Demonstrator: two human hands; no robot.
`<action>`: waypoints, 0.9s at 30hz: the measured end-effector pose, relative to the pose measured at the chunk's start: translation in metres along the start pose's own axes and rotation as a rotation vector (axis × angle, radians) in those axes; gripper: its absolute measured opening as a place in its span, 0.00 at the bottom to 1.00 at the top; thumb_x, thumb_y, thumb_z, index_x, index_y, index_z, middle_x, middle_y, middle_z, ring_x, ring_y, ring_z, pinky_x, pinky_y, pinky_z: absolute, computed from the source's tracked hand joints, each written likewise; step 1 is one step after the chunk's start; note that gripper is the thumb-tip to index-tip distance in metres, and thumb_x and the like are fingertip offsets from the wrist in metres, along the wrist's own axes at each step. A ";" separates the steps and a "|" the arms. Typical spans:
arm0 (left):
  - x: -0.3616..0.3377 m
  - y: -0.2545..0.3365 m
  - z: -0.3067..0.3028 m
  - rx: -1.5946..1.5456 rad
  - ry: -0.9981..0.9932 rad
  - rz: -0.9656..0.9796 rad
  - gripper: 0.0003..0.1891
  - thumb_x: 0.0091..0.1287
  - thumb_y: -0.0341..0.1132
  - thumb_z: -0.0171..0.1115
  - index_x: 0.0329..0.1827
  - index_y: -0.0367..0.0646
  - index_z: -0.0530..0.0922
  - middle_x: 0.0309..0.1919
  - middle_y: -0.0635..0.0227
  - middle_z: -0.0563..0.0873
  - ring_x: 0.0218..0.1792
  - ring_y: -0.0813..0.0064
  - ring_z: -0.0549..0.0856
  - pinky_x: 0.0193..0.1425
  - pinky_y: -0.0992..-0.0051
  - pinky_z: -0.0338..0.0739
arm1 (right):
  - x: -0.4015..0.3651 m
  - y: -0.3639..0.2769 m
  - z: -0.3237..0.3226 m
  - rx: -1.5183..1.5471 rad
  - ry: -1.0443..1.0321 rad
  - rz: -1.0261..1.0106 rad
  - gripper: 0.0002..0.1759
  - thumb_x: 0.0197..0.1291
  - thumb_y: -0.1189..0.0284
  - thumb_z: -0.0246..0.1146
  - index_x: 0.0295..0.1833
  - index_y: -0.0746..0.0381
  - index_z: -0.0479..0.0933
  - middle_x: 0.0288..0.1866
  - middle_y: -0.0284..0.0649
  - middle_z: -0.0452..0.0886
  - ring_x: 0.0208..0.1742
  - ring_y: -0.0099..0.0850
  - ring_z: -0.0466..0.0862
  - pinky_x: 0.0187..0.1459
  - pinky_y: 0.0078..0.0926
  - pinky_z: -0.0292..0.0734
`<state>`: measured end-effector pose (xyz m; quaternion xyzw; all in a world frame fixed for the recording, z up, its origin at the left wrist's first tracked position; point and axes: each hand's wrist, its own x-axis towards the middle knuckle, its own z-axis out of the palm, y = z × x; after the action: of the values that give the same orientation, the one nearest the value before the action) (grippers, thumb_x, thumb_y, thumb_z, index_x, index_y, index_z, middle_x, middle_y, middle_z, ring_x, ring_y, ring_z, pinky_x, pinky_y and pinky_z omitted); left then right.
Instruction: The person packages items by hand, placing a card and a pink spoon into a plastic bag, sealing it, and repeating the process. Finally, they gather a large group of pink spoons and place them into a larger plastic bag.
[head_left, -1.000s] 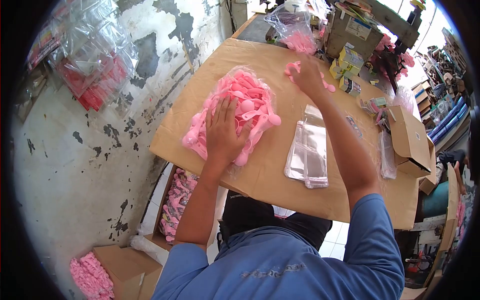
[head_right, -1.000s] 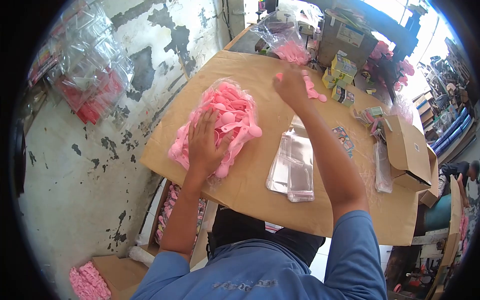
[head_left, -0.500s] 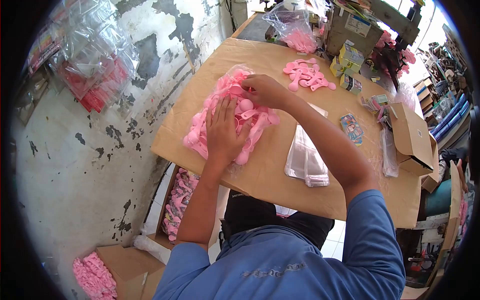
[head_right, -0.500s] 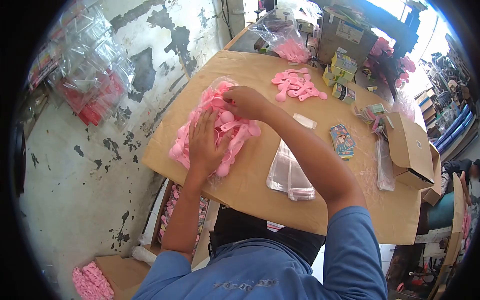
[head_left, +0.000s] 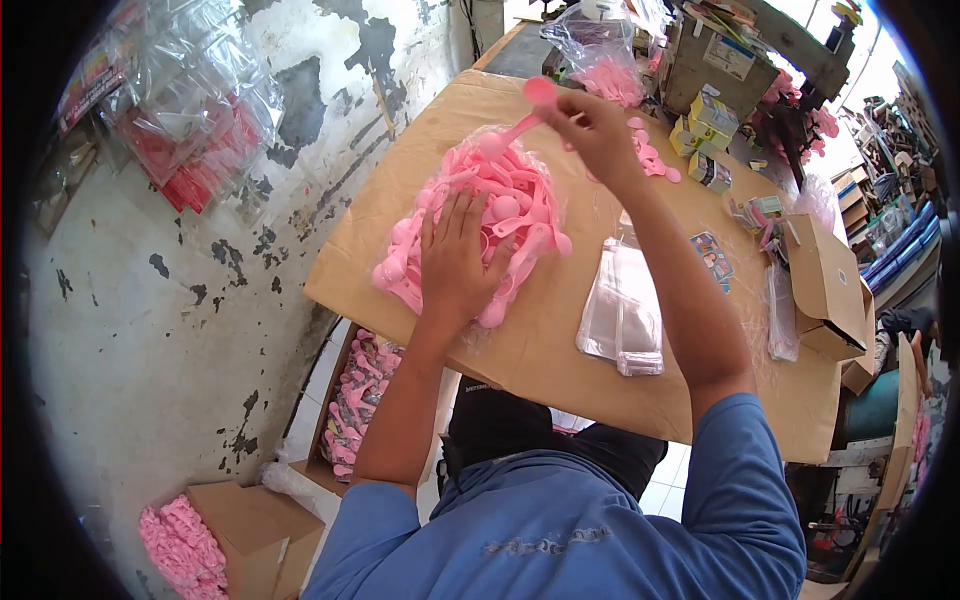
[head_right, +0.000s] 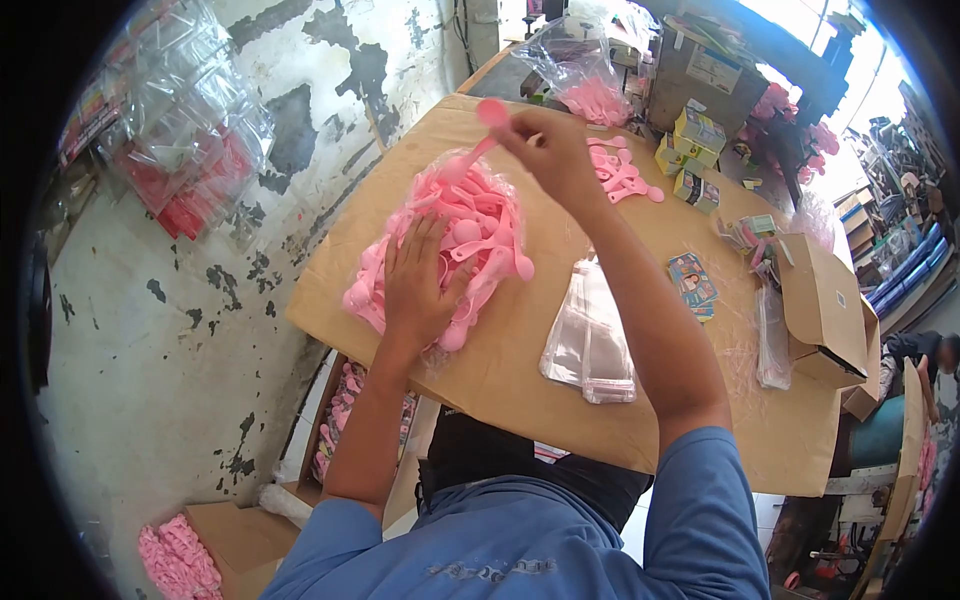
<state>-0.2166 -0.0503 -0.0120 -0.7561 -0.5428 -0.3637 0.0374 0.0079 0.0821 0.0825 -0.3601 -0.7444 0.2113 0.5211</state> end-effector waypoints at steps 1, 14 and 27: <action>0.000 0.000 0.001 -0.001 0.002 0.002 0.36 0.75 0.55 0.61 0.78 0.38 0.71 0.78 0.50 0.73 0.82 0.53 0.66 0.88 0.48 0.48 | 0.001 -0.005 -0.009 0.034 0.040 0.083 0.17 0.70 0.61 0.72 0.43 0.68 0.88 0.30 0.33 0.85 0.27 0.22 0.78 0.31 0.24 0.72; 0.001 0.001 0.002 0.026 0.018 0.013 0.37 0.75 0.55 0.63 0.79 0.40 0.70 0.79 0.52 0.73 0.81 0.53 0.68 0.87 0.48 0.50 | -0.028 0.140 -0.059 -0.903 0.400 0.043 0.15 0.65 0.68 0.70 0.52 0.67 0.84 0.46 0.49 0.88 0.45 0.38 0.88 0.47 0.35 0.83; 0.001 0.000 0.004 0.023 -0.011 0.012 0.38 0.75 0.55 0.61 0.82 0.41 0.68 0.80 0.52 0.72 0.82 0.54 0.66 0.88 0.48 0.47 | -0.008 0.037 0.065 -0.682 -0.230 -0.448 0.11 0.62 0.69 0.68 0.50 0.54 0.84 0.47 0.45 0.83 0.50 0.45 0.86 0.48 0.43 0.85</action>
<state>-0.2147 -0.0475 -0.0145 -0.7608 -0.5427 -0.3530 0.0451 -0.0390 0.1037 0.0284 -0.3153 -0.8849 -0.1270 0.3186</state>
